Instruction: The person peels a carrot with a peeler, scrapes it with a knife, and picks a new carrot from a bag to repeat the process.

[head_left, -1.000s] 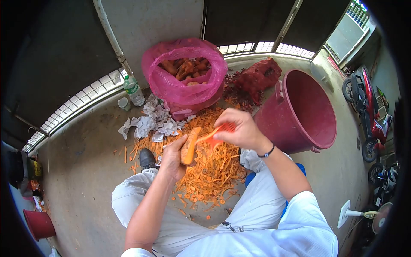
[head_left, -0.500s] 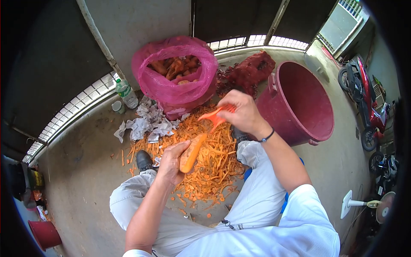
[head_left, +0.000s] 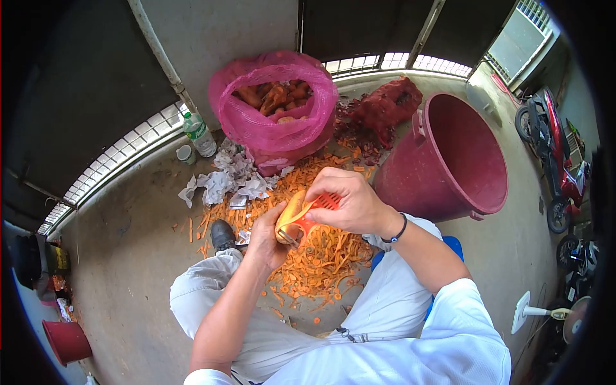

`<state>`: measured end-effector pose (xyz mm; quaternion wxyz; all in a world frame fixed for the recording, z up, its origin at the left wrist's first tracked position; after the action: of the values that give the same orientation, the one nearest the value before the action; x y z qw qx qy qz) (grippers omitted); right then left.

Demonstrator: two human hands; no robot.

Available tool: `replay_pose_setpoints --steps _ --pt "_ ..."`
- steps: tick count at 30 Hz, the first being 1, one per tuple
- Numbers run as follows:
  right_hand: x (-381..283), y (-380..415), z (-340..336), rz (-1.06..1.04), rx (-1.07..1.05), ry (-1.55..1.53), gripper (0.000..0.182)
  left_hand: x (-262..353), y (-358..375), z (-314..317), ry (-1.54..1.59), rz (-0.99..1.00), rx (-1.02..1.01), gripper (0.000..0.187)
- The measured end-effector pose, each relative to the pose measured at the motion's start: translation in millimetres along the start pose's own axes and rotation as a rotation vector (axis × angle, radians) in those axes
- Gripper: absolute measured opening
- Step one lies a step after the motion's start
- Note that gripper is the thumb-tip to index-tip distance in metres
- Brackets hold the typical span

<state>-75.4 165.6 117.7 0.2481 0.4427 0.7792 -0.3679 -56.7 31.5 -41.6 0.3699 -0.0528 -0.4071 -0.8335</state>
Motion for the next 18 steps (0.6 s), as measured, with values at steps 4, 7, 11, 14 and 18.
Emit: replay_pose_setpoints --steps 4,7,11,14,18 --pt "-0.4 0.9 1.3 -0.005 -0.02 0.023 0.022 -2.1 -1.7 -2.0 -0.026 0.026 -0.011 0.029" --pt "3.6 0.6 -5.6 -0.034 0.001 0.039 0.022 -2.8 -0.8 -0.3 -0.105 0.004 -0.084 0.03" --pt "42.4 -5.5 -32.7 0.054 0.012 0.158 0.022 -5.2 9.3 7.5 -0.14 -0.016 -0.09 0.034" --pt "104.4 -1.7 -60.9 0.218 0.084 0.445 0.02 -12.3 13.1 8.0 -0.176 -0.145 -0.154 0.036" --pt "127.1 6.9 -101.7 0.385 0.289 0.648 0.022 -4.3 12.1 13.3 -0.135 -0.105 -0.205 0.036"
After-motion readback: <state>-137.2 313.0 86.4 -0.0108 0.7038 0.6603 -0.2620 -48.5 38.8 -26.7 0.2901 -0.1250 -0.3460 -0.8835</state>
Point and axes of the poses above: each hand's wrist, its own y-axis away from the middle knuckle, its own z-axis out of the palm, x = y × z, the point moved 10 cm from there along -y, towards the middle knuckle, and after that the axes turned 8 degrees about y, right-handed, at the moved point
